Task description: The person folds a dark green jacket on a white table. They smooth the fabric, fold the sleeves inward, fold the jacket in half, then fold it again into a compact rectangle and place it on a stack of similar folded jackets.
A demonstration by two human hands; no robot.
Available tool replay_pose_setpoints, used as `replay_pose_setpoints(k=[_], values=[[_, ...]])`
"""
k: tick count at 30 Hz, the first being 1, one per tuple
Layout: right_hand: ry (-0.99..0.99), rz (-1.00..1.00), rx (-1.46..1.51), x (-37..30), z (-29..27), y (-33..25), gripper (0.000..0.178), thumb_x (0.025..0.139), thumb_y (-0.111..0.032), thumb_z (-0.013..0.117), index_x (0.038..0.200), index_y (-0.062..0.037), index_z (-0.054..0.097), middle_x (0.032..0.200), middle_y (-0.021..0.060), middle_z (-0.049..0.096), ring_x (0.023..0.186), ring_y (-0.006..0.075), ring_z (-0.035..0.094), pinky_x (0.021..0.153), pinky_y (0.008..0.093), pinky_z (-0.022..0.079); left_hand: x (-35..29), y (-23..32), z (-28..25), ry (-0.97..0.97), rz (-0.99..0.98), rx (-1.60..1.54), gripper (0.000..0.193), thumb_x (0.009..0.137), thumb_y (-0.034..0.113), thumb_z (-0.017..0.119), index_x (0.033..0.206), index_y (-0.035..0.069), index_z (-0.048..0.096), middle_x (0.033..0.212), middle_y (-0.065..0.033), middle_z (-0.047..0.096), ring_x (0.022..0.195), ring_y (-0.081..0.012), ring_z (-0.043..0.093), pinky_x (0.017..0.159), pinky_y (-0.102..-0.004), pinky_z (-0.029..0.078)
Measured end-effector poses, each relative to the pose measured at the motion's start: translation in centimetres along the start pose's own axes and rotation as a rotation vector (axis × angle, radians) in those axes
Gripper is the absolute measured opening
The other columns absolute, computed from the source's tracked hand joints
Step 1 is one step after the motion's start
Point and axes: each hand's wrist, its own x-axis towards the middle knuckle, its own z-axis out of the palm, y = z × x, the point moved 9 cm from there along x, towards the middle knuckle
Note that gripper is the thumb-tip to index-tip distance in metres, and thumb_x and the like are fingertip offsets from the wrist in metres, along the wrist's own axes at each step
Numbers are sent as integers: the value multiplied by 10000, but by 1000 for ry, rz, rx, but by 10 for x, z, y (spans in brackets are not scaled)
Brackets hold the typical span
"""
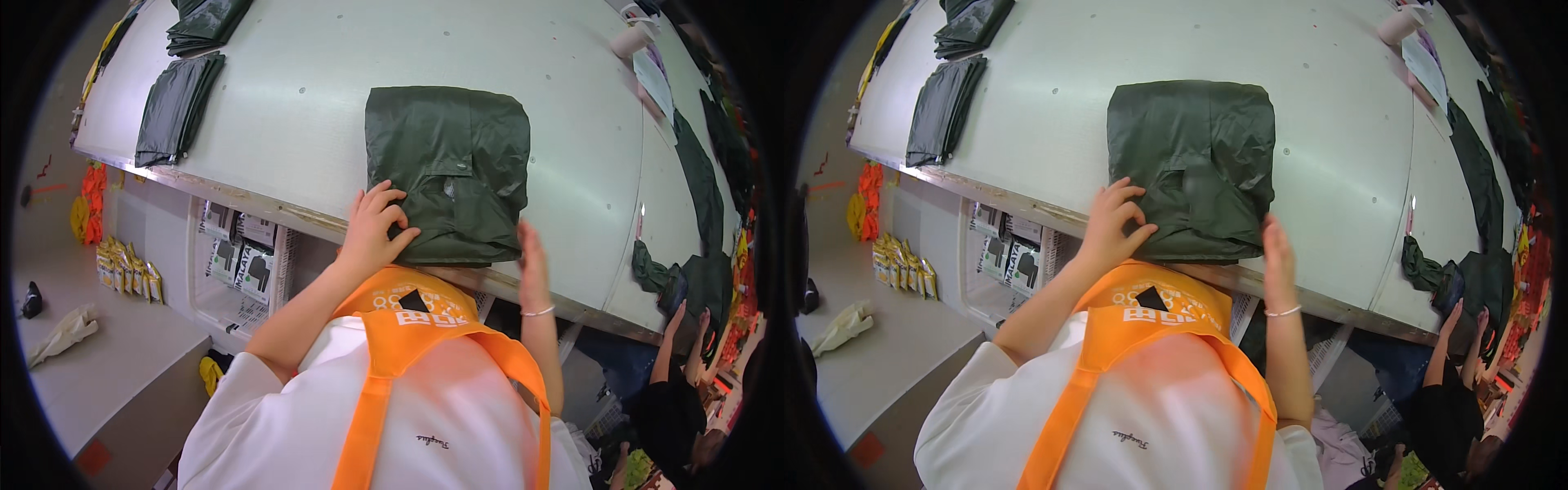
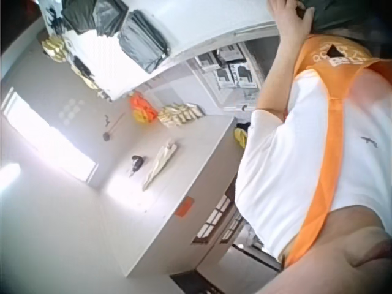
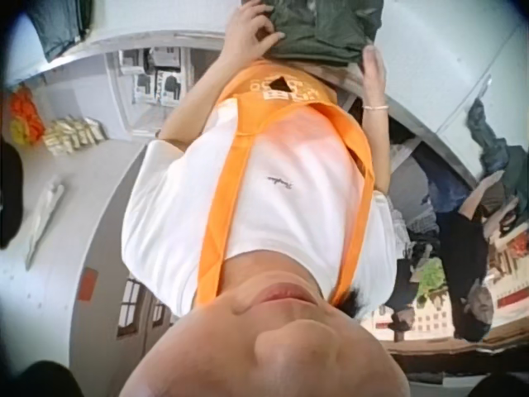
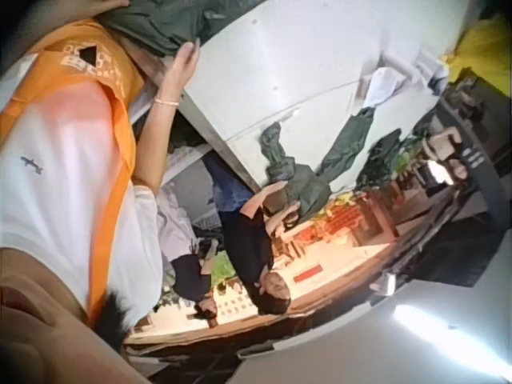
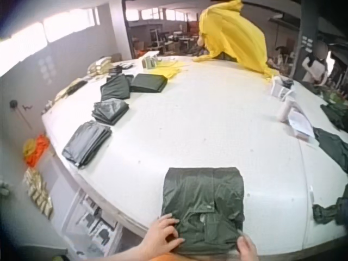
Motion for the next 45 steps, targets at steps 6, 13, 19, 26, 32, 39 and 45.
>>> replay_pose_setpoints(k=[6,13,19,26,32,39,45], values=[[172,-181,-591,72,24,-94,867,884,-509,539,1429,68,189,1453,311,248,1355,406,267,1080,476,272,19,0,-39,380,-243,-65,701,683,294,802,1238,35,462,1305,-212,449,1285,-385,364,1069,-438,291],[318,-330,-683,57,48,-34,959,835,-501,611,1472,-17,81,1446,347,204,1337,483,243,1074,523,257,2,-78,22,246,-656,-314,1178,592,503,831,1365,-146,223,1320,-312,388,1257,-403,379,1054,-438,321],[245,-356,-525,40,43,-24,1051,790,-518,675,1456,35,78,1414,343,272,1295,465,310,1075,461,276,-26,-81,28,141,-676,-264,899,608,318,877,1254,-98,411,1183,-226,571,1099,-281,570,938,-352,453],[231,-281,-486,31,45,-22,1186,699,-554,746,1454,48,58,1408,325,297,1296,442,317,1071,460,276,-18,-90,40,-20,-615,-379,764,639,276,867,1194,-90,490,1143,-198,612,1072,-257,591,930,-340,459],[191,5,-498,27,48,-18,1228,666,-497,794,1465,16,15,1386,319,327,1275,435,348,1044,444,323,-28,-100,36,-20,-742,-287,937,601,565,813,1097,-160,485,1098,-310,574,1040,-377,582,898,-391,462],[210,-320,-632,34,73,-41,1120,731,-323,760,1497,-192,-46,1056,288,534,900,453,578,841,462,470,-22,-91,32,74,-705,-353,851,720,487,764,1138,-156,395,1029,-314,597,999,-397,603,863,-394,478],[-43,-461,-1116,35,168,-96,731,860,-182,611,1471,-314,231,961,278,502,699,392,589,676,430,505,31,-79,-12,-51,-561,136,557,794,268,695,1120,-78,404,909,-286,623,877,-425,622,749,-465,505]])
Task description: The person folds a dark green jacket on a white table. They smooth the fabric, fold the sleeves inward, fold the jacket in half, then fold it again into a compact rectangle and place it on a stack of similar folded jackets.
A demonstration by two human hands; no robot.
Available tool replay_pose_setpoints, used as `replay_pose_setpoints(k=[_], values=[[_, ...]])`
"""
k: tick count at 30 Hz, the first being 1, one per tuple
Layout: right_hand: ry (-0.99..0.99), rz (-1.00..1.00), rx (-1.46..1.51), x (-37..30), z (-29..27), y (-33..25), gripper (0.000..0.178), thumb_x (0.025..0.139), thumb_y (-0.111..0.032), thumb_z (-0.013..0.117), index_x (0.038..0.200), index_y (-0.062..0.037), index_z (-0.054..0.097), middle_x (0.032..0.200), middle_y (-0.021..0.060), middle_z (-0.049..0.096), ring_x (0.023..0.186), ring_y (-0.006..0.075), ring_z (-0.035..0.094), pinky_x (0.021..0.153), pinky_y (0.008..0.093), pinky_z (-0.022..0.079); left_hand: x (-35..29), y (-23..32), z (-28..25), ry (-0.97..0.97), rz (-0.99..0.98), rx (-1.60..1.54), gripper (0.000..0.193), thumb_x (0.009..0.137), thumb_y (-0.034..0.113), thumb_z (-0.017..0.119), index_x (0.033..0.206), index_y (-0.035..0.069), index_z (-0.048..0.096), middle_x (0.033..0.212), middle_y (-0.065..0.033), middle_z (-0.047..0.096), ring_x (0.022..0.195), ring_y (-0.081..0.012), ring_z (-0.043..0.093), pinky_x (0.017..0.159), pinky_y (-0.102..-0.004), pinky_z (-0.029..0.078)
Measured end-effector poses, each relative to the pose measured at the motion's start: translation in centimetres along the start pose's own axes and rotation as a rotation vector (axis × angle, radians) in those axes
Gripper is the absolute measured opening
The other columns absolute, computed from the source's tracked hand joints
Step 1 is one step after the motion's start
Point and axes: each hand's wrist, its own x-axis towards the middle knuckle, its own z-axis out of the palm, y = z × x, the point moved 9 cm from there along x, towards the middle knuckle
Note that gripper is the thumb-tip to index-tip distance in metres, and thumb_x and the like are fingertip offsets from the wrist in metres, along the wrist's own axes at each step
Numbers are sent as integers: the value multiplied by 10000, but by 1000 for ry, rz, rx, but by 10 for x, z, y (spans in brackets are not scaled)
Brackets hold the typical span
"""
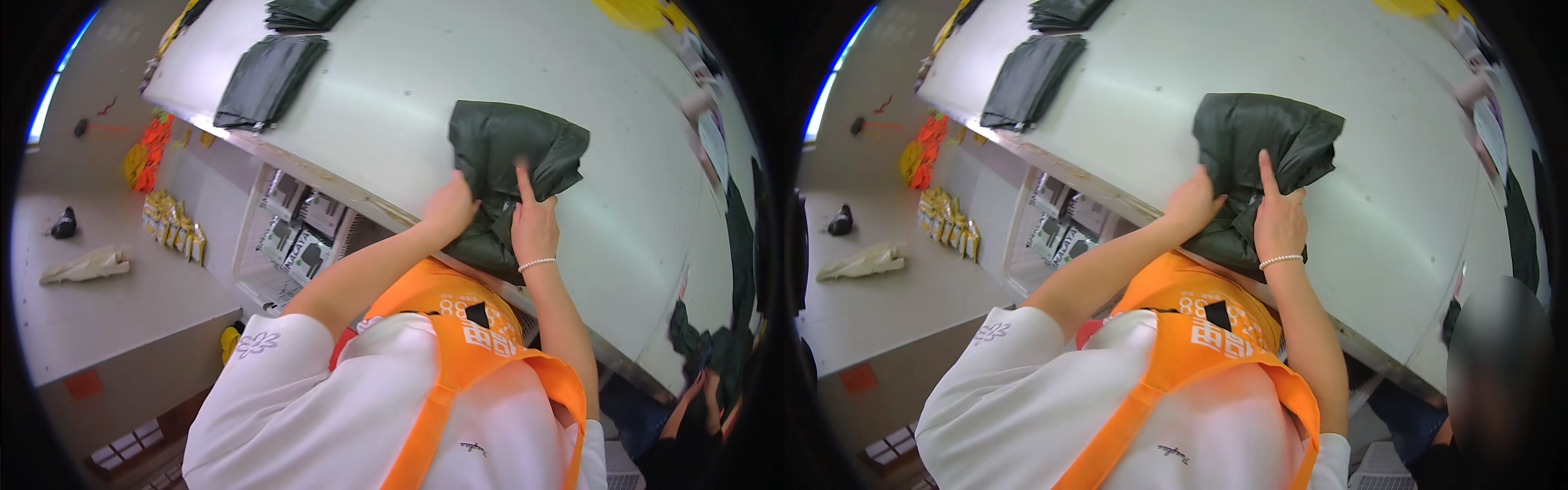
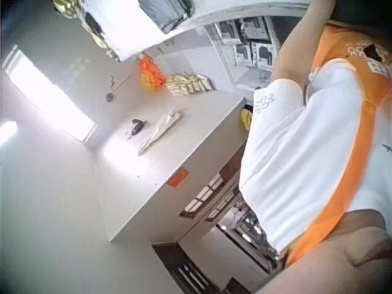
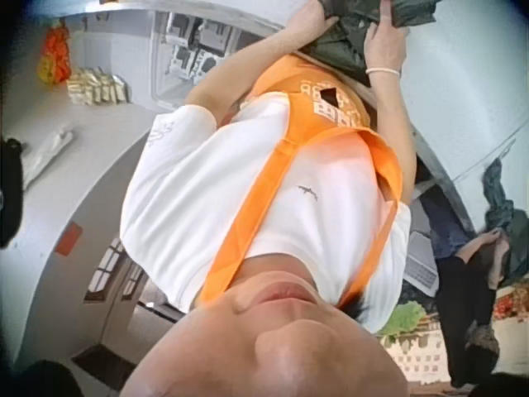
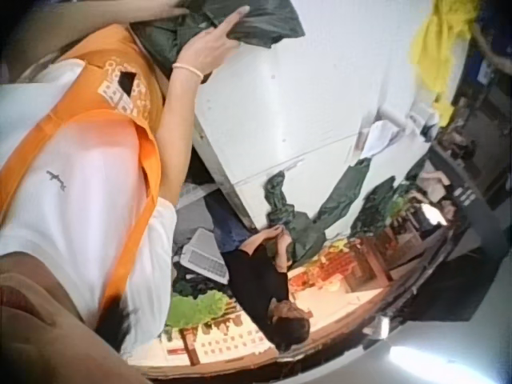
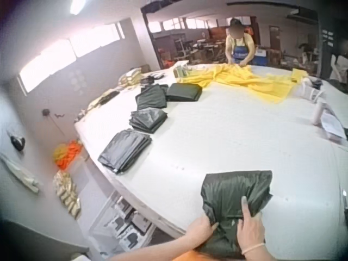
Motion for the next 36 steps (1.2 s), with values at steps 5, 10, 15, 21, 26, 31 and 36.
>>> replay_pose_setpoints(k=[5,10,15,21,26,31,36], values=[[48,-103,125,41,14,-79,612,833,-556,571,1349,-234,504,1146,369,461,966,459,556,833,438,479,55,-16,-38,10,62,91,276,860,183,543,990,-25,417,901,-262,632,871,-412,622,718,-461,510],[-219,88,-54,102,12,-138,805,746,-772,464,1357,-249,495,1278,320,411,1189,432,424,988,497,344,87,-42,-53,59,369,-195,436,827,199,587,1102,-80,395,933,-275,611,888,-427,601,740,-477,482],[-291,56,-252,134,35,-202,875,649,-748,593,1358,-247,493,1322,300,384,1224,418,395,982,487,337,97,-81,-65,3,332,-648,405,781,39,595,1138,-90,453,981,-278,596,932,-421,581,762,-450,473],[-319,19,-582,162,71,-232,918,632,-567,730,1422,-250,386,1376,332,332,1188,424,428,971,477,342,62,-96,-105,6,609,-778,374,747,49,583,1117,-2,575,1072,-224,608,1079,-385,543,925,-412,445],[-207,-5,-800,155,92,-243,876,678,-428,734,1434,-208,351,1383,370,306,1081,409,457,908,451,354,116,-205,-195,286,514,-405,165,717,83,670,882,86,653,891,-80,649,865,-275,623,763,-390,497],[-144,-46,-738,153,91,-246,858,677,-415,732,1420,-191,366,1354,370,325,1052,402,451,904,438,351,188,-347,-331,686,63,337,602,830,306,631,1365,102,444,1457,-173,344,1345,-350,308,1089,-491,244],[-38,-128,-566,157,85,-234,809,662,-362,724,1394,-208,414,1309,326,378,1041,395,458,905,423,363,204,-370,-281,415,79,348,662,875,348,567,1455,169,301,1526,-157,212,1391,-349,226,1105,-535,189]])
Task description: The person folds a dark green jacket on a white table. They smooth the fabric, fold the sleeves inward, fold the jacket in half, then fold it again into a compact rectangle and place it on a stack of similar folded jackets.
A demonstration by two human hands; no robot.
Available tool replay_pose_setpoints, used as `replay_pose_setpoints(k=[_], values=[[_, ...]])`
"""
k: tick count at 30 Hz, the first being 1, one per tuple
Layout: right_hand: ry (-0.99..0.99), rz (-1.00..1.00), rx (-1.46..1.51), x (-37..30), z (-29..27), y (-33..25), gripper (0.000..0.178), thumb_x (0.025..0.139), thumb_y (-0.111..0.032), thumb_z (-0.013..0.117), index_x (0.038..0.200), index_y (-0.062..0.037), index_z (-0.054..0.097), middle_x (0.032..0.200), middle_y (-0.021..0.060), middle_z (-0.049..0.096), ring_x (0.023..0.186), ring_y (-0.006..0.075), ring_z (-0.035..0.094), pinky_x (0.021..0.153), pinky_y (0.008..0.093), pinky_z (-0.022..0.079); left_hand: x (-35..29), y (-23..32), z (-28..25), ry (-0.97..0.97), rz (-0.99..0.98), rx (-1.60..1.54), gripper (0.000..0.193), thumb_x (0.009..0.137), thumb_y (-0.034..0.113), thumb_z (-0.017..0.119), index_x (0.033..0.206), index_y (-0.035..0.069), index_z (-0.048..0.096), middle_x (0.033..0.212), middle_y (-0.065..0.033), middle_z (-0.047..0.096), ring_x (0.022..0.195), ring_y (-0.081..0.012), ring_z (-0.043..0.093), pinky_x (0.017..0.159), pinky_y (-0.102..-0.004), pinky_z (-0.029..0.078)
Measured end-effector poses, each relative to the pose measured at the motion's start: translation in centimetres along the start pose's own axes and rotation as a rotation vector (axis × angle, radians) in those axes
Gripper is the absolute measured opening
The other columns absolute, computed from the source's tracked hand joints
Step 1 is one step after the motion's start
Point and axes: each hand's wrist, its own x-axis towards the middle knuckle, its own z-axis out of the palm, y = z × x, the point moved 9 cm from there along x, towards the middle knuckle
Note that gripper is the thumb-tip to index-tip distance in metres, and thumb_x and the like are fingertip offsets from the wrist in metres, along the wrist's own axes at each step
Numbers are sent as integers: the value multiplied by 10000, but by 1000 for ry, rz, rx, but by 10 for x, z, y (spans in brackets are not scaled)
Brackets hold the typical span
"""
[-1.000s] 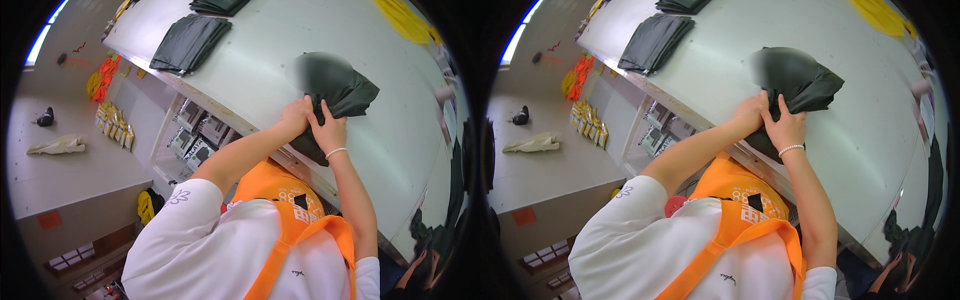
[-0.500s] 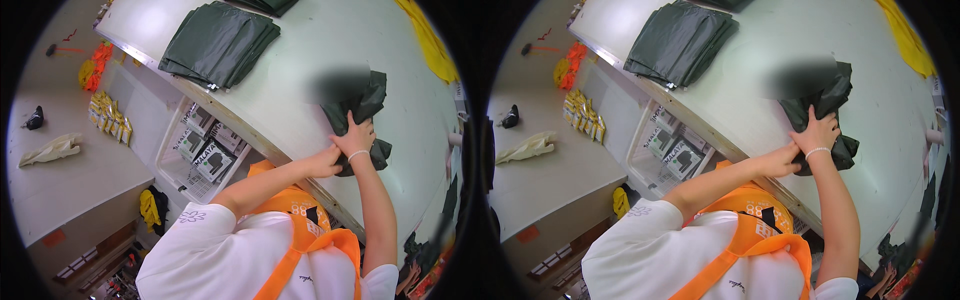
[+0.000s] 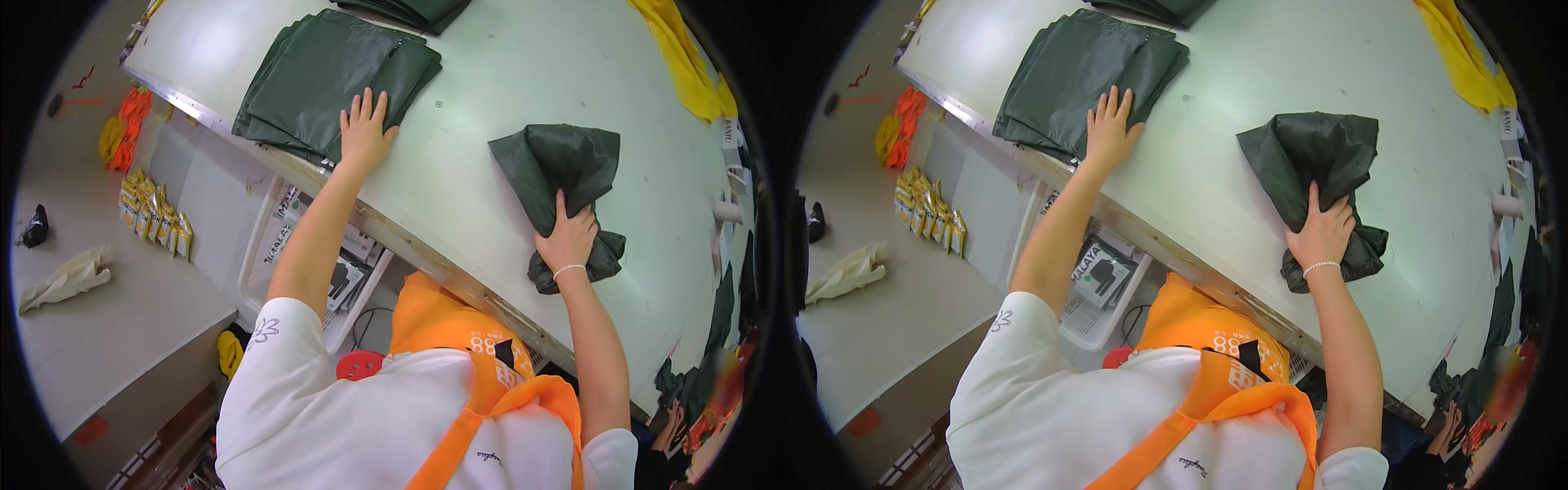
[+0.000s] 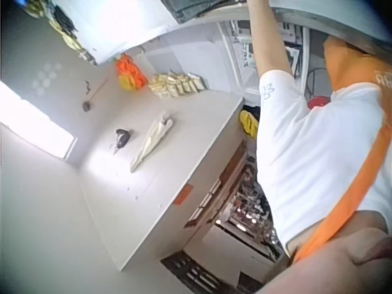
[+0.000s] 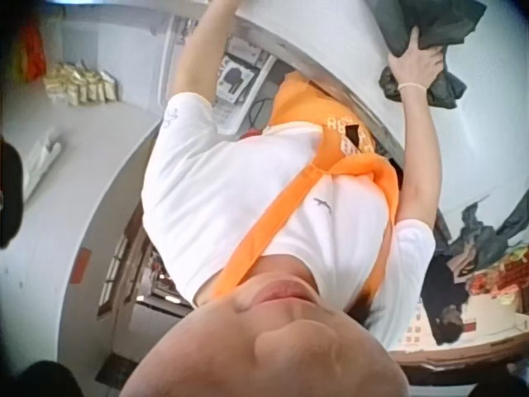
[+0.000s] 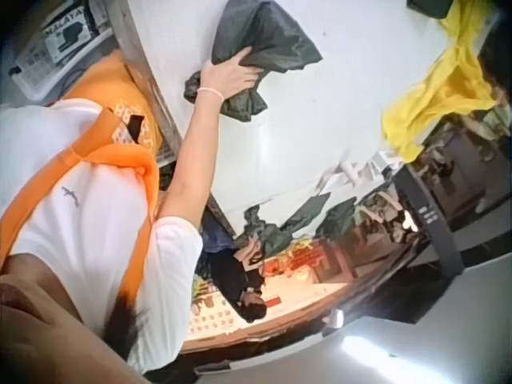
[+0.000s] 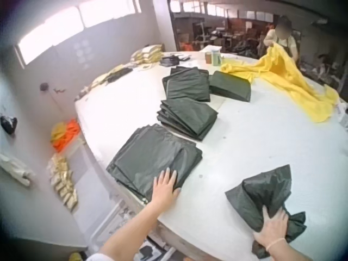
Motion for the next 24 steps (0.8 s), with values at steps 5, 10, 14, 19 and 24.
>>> replay_pose_setpoints(k=[5,10,14,19,24], values=[[72,29,491,-9,-20,70,653,638,-243,722,1271,-191,571,1179,248,528,1044,387,527,905,415,438,-53,115,2,7,202,-81,505,885,225,549,1374,181,429,1466,-164,324,1345,-360,303,1060,-566,268],[44,337,1181,-107,-19,165,459,716,-142,702,1104,75,589,1075,165,633,981,264,600,890,323,443,-168,270,30,-183,506,-380,510,845,257,606,1325,128,490,1442,-152,359,1324,-334,335,1048,-555,291],[31,488,1318,-190,-20,206,417,718,-89,692,1088,73,587,1022,125,661,927,222,609,869,325,455,-187,332,33,-321,509,-778,523,768,234,693,1249,96,542,1328,-137,468,1212,-332,435,996,-462,374],[5,450,1262,-259,-25,208,471,682,-146,724,1081,67,590,1105,168,618,1006,263,587,903,343,436,-169,347,43,-159,703,-610,233,737,209,711,951,126,672,980,-22,554,929,-231,530,772,-366,423],[-129,227,967,-288,-20,175,612,630,-239,768,1153,34,602,1173,260,536,1109,399,519,967,399,405,-149,344,58,-275,538,-762,89,792,186,670,823,107,697,798,-80,608,804,-286,597,682,-383,478]])
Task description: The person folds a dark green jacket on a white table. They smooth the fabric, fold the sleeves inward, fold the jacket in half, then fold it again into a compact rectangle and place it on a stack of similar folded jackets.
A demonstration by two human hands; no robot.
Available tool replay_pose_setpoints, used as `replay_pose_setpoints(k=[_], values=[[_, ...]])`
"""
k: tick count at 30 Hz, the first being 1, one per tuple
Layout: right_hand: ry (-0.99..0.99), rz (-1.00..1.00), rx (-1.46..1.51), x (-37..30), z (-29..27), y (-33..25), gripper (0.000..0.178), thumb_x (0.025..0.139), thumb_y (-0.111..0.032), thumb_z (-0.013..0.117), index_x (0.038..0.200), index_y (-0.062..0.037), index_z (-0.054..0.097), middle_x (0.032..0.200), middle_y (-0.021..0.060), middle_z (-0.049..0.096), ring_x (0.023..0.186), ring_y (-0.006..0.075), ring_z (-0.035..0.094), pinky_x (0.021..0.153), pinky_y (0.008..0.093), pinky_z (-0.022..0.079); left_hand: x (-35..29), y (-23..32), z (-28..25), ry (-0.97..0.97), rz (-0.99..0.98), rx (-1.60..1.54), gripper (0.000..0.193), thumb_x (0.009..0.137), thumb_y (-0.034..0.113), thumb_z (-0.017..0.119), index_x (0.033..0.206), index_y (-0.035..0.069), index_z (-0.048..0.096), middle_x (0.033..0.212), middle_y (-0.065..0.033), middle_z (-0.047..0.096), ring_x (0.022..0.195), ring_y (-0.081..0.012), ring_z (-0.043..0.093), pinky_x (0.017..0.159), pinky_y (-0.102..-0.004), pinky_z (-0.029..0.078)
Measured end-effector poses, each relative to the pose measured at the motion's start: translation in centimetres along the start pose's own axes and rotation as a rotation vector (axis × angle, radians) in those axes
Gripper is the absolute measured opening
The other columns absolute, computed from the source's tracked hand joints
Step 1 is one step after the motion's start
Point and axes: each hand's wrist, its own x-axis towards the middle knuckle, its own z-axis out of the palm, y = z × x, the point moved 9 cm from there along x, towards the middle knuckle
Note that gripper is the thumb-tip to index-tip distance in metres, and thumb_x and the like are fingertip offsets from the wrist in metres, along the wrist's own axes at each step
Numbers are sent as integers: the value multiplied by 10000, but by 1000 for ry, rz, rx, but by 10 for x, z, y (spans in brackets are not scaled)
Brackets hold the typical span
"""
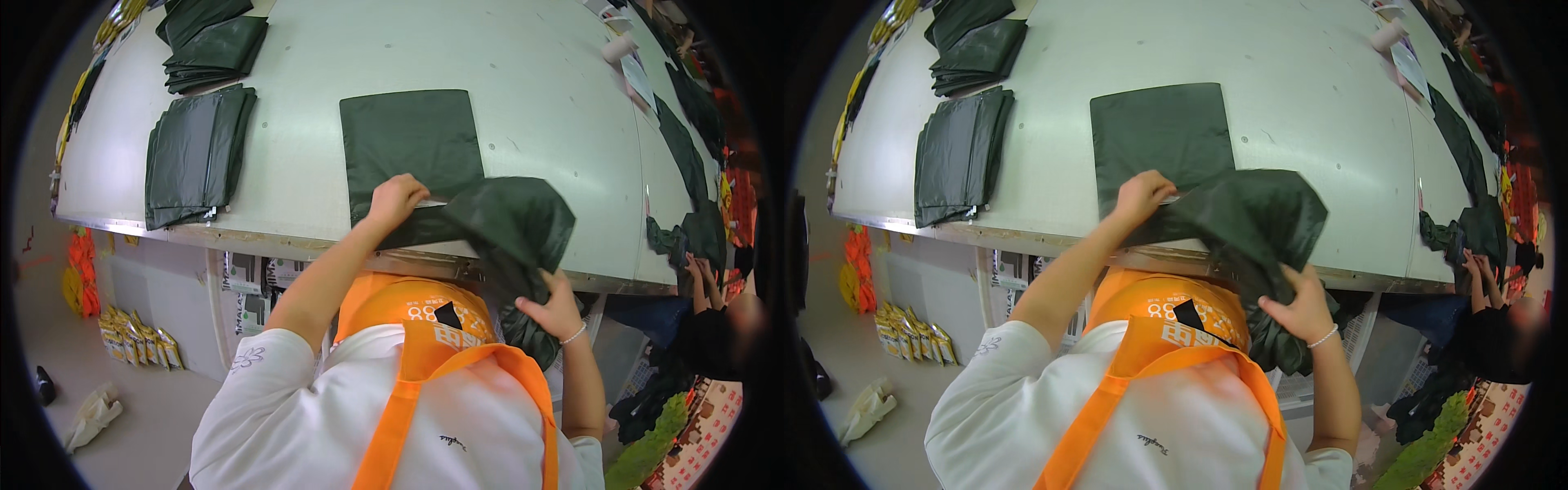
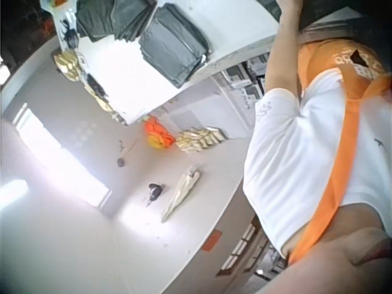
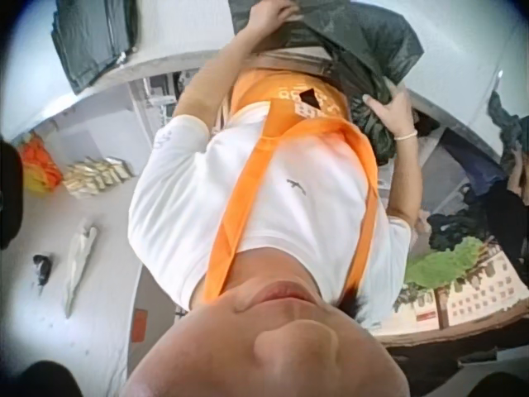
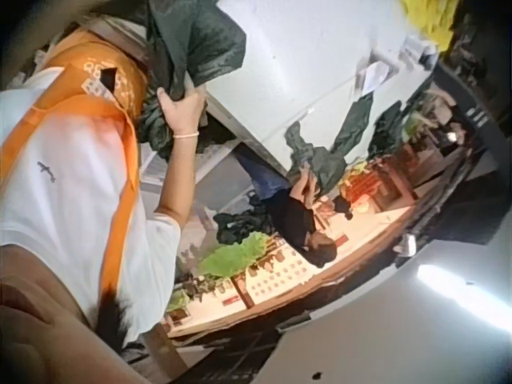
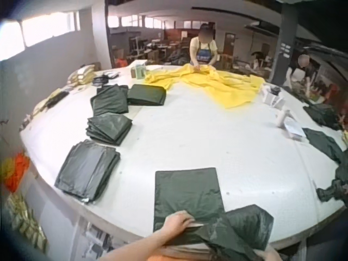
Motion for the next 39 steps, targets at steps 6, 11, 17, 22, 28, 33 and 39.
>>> replay_pose_setpoints(k=[6,11,17,22,28,33,39], values=[[-400,-395,-43,24,63,-59,638,600,-260,739,1224,-195,618,1095,239,530,1024,383,524,911,402,424,54,65,-43,-136,113,-104,155,814,169,658,875,29,690,797,-114,632,746,-292,613,665,-368,484],[-472,-289,85,92,99,-51,637,615,-246,777,1211,-99,606,1175,215,531,1115,363,511,979,380,402,38,93,-59,-358,175,-129,132,821,123,663,880,7,685,812,-112,639,728,-232,606,677,-305,476],[-378,-39,183,102,86,-12,585,658,-272,763,1152,2,611,1109,190,550,1068,328,523,963,363,398,-13,-21,-123,69,-218,-537,441,813,119,657,1235,40,559,1148,-78,588,959,-172,576,799,-311,485],[-343,-15,193,114,85,-19,549,674,-298,744,1111,14,629,1085,187,564,1052,304,529,946,356,401,-61,-37,-25,-158,-603,-438,328,839,257,628,987,-35,638,819,-131,663,764,-206,630,679,-332,486],[-188,-64,-9,105,49,-39,486,680,-326,710,1061,-28,663,1043,228,620,1009,375,559,918,398,437,-32,30,-102,132,-416,178,315,867,237,557,671,0,627,648,-148,647,614,-283,642,557,-387,481],[16,8,-102,126,59,-34,331,669,-219,664,919,-2,667,987,235,636,928,403,587,813,445,487,-91,151,4,-291,326,370,291,834,211,552,629,7,589,666,-172,615,648,-327,616,562,-399,501],[268,-302,-202,119,59,-57,246,647,-180,661,852,-43,648,914,195,636,878,389,587,765,439,497,-26,163,-39,-512,22,147,266,716,319,676,709,55,640,668,-88,614,664,-295,625,583,-397,503]])
